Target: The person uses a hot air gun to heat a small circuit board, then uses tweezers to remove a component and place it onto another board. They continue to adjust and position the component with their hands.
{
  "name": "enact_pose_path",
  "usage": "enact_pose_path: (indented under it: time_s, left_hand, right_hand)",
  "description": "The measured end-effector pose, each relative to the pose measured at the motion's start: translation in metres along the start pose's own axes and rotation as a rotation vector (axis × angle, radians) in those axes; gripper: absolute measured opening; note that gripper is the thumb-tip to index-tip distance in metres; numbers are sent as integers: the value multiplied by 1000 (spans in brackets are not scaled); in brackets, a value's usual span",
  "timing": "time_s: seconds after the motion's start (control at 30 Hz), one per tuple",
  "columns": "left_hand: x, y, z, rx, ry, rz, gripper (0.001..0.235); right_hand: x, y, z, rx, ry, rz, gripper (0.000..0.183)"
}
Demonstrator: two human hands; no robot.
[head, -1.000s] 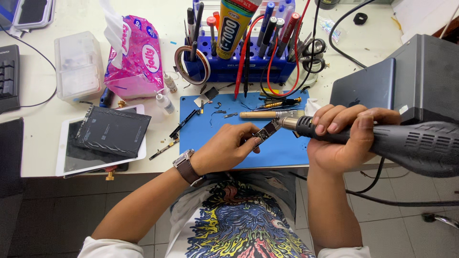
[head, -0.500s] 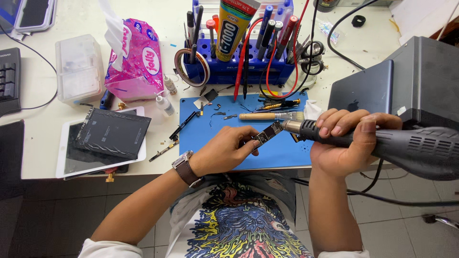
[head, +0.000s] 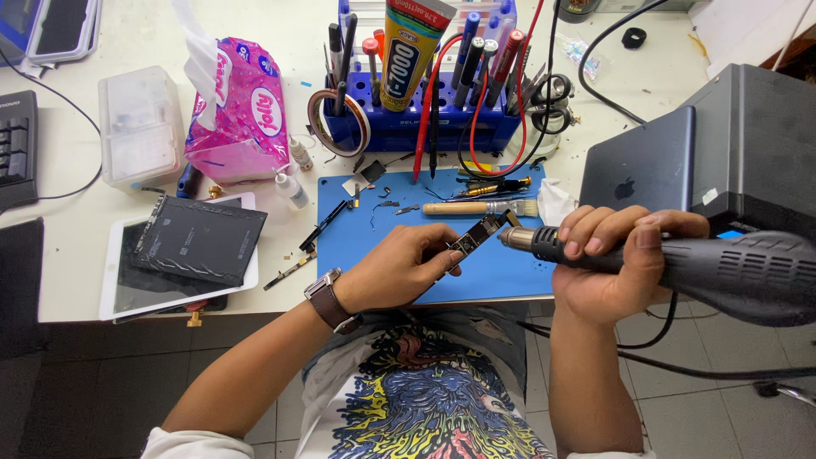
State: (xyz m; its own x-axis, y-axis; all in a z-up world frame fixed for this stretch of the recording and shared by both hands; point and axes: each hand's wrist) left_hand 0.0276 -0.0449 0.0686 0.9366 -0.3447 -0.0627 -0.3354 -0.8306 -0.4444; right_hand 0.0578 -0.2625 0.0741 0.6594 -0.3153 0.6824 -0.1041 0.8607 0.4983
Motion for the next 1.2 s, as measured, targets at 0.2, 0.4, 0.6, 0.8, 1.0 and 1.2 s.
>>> enact_pose_path:
  time_s: [0.2, 0.4, 0.6, 0.8, 1.0, 1.2]
  left_hand:
    - [-1, 0, 0, 39, 2, -9, 17]
    - [5, 2, 15, 84, 123, -18, 15]
    - [20, 9, 40, 222, 114, -17, 22]
    - [21, -1, 32, 86, 113, 2, 26]
    - [19, -3, 35, 94, 76, 72, 38]
    - [19, -10, 27, 111, 40, 69, 36]
  right_hand:
    - [-3, 5, 2, 28, -22, 51, 11]
    - [-6, 9, 1, 65, 22, 73, 12]
    - [-14, 4, -11, 15, 86, 22, 10]
    - [-17, -12, -42, 76, 15, -77, 12]
    - [-18, -8, -46, 29, 3, -39, 12]
    - [-26, 0, -43, 103, 49, -18, 13]
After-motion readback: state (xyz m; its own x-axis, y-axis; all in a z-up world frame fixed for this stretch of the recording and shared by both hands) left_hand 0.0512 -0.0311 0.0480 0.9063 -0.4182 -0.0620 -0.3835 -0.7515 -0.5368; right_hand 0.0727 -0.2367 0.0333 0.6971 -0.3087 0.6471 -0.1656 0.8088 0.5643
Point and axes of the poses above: each hand's wrist, its own x-axis towards the middle knuckle, its own y-axis out of the palm, z = x × y, and after that the axes turned 2 degrees about -y, right-handed
